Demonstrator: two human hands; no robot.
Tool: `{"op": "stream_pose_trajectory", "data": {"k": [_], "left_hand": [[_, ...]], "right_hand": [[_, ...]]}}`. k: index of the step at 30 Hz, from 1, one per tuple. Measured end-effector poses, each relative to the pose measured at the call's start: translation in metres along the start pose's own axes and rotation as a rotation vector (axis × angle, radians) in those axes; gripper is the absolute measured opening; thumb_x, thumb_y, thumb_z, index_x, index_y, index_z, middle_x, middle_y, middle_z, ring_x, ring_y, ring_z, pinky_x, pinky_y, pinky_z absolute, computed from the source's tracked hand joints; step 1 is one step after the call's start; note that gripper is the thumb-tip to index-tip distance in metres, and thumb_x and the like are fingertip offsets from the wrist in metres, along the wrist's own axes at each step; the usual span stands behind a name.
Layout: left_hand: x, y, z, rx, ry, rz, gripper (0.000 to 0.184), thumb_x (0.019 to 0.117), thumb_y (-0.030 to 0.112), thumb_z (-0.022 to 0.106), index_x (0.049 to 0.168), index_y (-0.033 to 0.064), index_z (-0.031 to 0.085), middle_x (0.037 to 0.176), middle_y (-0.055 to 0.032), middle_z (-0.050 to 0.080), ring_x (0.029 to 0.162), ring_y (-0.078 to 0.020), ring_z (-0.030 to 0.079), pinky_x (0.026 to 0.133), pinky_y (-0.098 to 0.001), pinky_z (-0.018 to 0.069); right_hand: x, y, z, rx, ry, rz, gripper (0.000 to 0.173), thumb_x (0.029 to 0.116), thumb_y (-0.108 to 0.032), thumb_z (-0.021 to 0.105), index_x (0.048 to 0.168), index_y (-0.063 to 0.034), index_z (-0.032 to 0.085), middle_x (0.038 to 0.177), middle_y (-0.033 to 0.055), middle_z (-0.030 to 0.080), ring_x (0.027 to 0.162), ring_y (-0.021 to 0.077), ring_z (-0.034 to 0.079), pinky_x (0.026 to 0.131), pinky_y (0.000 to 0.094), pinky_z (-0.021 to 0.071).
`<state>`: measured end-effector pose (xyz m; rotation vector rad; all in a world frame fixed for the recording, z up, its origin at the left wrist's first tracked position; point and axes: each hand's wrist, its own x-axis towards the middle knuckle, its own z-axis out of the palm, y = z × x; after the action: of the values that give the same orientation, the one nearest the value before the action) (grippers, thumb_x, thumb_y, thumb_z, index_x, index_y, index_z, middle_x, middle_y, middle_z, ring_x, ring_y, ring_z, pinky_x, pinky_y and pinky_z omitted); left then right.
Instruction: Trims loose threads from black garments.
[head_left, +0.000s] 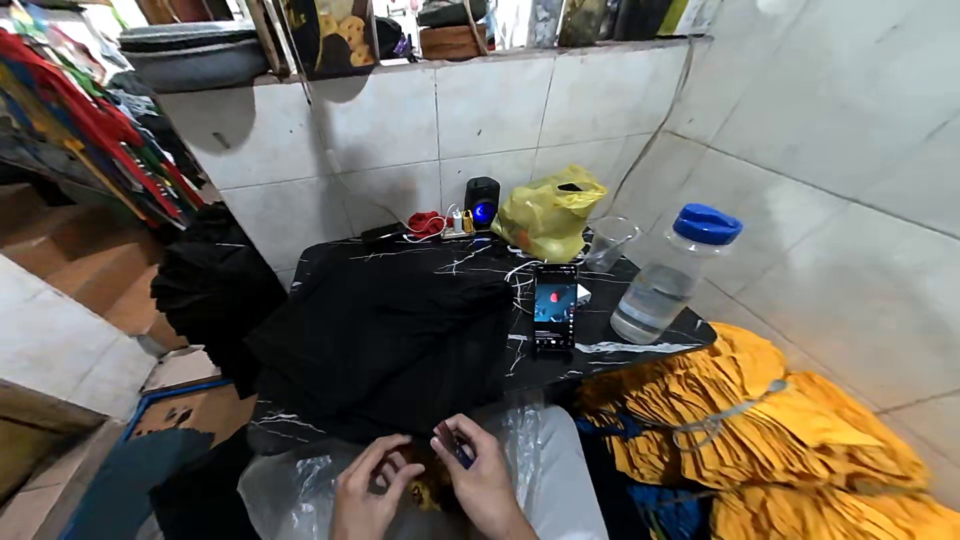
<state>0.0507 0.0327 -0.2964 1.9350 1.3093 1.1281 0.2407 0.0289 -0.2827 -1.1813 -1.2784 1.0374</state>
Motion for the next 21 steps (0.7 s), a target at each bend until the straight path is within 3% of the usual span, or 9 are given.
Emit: {"op": "stream_pose_trajectory", "data": {"k": [4, 6, 8, 10, 11, 13, 16, 18, 21], "left_hand": [[0.016, 0.013, 0.024, 0.171, -0.084, -0.09, 0.009, 0.0841, 0.006, 0.069, 0.089, 0.0021, 0.075, 0.074, -0.0063, 0.071, 0.065, -0.0174, 0.068, 0.067, -0.0401, 0.0598], [0.042, 0.01, 0.023, 0.123, 0.063, -0.007, 0.011, 0.0873, 0.006, 0.063, 0.086, 0.002, 0.073, 0.073, -0.0035, 0.071, 0.065, -0.0127, 0.07, 0.065, -0.035, 0.0613], [0.076, 0.01, 0.013, 0.018, 0.247, 0.07, 0.028, 0.0972, 0.014, 0.063, 0.119, -0.0019, 0.067, 0.101, -0.0082, 0.076, 0.087, -0.0159, 0.075, 0.079, -0.038, 0.0643], [0.108, 0.005, 0.001, 0.073, 0.223, 0.088, 0.064, 0.1027, 0.027, 0.06, 0.158, 0.0108, 0.033, 0.147, -0.0025, 0.059, 0.124, -0.017, 0.065, 0.102, -0.0422, 0.0576], [0.121, -0.004, -0.002, 0.203, 0.177, 0.1, 0.071, 0.1035, 0.033, 0.058, 0.163, 0.0161, 0.024, 0.159, 0.0018, 0.046, 0.136, -0.017, 0.056, 0.109, -0.0447, 0.0524], [0.136, -0.024, -0.004, 0.472, 0.057, 0.158, 0.059, 0.1055, 0.034, 0.053, 0.161, 0.024, 0.036, 0.164, 0.0005, 0.038, 0.15, -0.0256, 0.039, 0.12, -0.0572, 0.0342], [0.131, -0.024, -0.001, 0.578, 0.066, 0.287, 0.049, 0.1031, 0.038, 0.053, 0.15, 0.0243, 0.054, 0.157, -0.0052, 0.049, 0.152, -0.0359, 0.032, 0.122, -0.0683, 0.0188], [0.112, -0.017, 0.003, 0.494, 0.152, 0.356, 0.036, 0.1018, 0.035, 0.055, 0.128, 0.017, 0.072, 0.143, -0.0069, 0.062, 0.145, -0.0346, 0.044, 0.122, -0.0644, 0.0245], [0.076, -0.018, 0.006, 0.319, 0.027, 0.322, 0.028, 0.0973, 0.043, 0.065, 0.106, 0.0203, 0.079, 0.122, -0.001, 0.072, 0.125, -0.0216, 0.062, 0.108, -0.0423, 0.0498]], "right_hand": [[-0.002, -0.004, 0.003, -0.033, -0.058, -0.071, 0.016, 0.0885, -0.003, 0.069, 0.105, -0.0042, 0.069, 0.091, 0.0037, 0.072, 0.079, 0.0102, 0.07, 0.074, 0.0288, 0.0605], [0.003, -0.002, -0.007, -0.016, -0.037, -0.05, 0.011, 0.0944, -0.013, 0.072, 0.1, -0.005, 0.067, 0.086, 0.0028, 0.071, 0.076, 0.0104, 0.07, 0.07, 0.0274, 0.0611], [0.009, 0.008, -0.018, -0.261, 0.055, 0.013, 0.025, 0.1002, -0.031, 0.065, 0.092, -0.0079, 0.067, 0.077, 0.0013, 0.067, 0.069, 0.0112, 0.065, 0.065, 0.0294, 0.0558], [0.014, 0.014, -0.027, -0.612, 0.014, 0.158, 0.036, 0.1013, -0.042, 0.057, 0.105, -0.0086, 0.072, 0.09, 0.0075, 0.072, 0.086, 0.0223, 0.071, 0.08, 0.0439, 0.0576], [0.016, 0.017, -0.028, -0.71, -0.059, 0.226, 0.043, 0.1015, -0.048, 0.055, 0.114, -0.01, 0.072, 0.1, 0.0091, 0.074, 0.096, 0.0257, 0.072, 0.086, 0.0485, 0.0571], [0.013, 0.027, -0.023, -0.686, -0.145, 0.231, 0.047, 0.0996, -0.053, 0.059, 0.117, -0.0111, 0.072, 0.103, 0.0098, 0.074, 0.098, 0.0261, 0.072, 0.088, 0.0496, 0.0574], [0.005, 0.037, -0.014, -0.394, -0.126, 0.135, 0.028, 0.0957, -0.032, 0.07, 0.107, -0.0057, 0.073, 0.094, 0.0112, 0.073, 0.087, 0.0202, 0.07, 0.083, 0.0398, 0.0569], [0.001, 0.042, -0.008, -0.237, -0.046, 0.138, 0.026, 0.0941, -0.029, 0.072, 0.103, -0.0044, 0.072, 0.09, 0.0091, 0.071, 0.083, 0.0159, 0.068, 0.079, 0.0343, 0.0565], [0.004, 0.048, -0.006, 0.005, 0.035, 0.158, 0.035, 0.0897, -0.029, 0.078, 0.112, -0.0028, 0.071, 0.099, 0.0058, 0.073, 0.092, 0.0118, 0.069, 0.085, 0.0308, 0.0591]]}}
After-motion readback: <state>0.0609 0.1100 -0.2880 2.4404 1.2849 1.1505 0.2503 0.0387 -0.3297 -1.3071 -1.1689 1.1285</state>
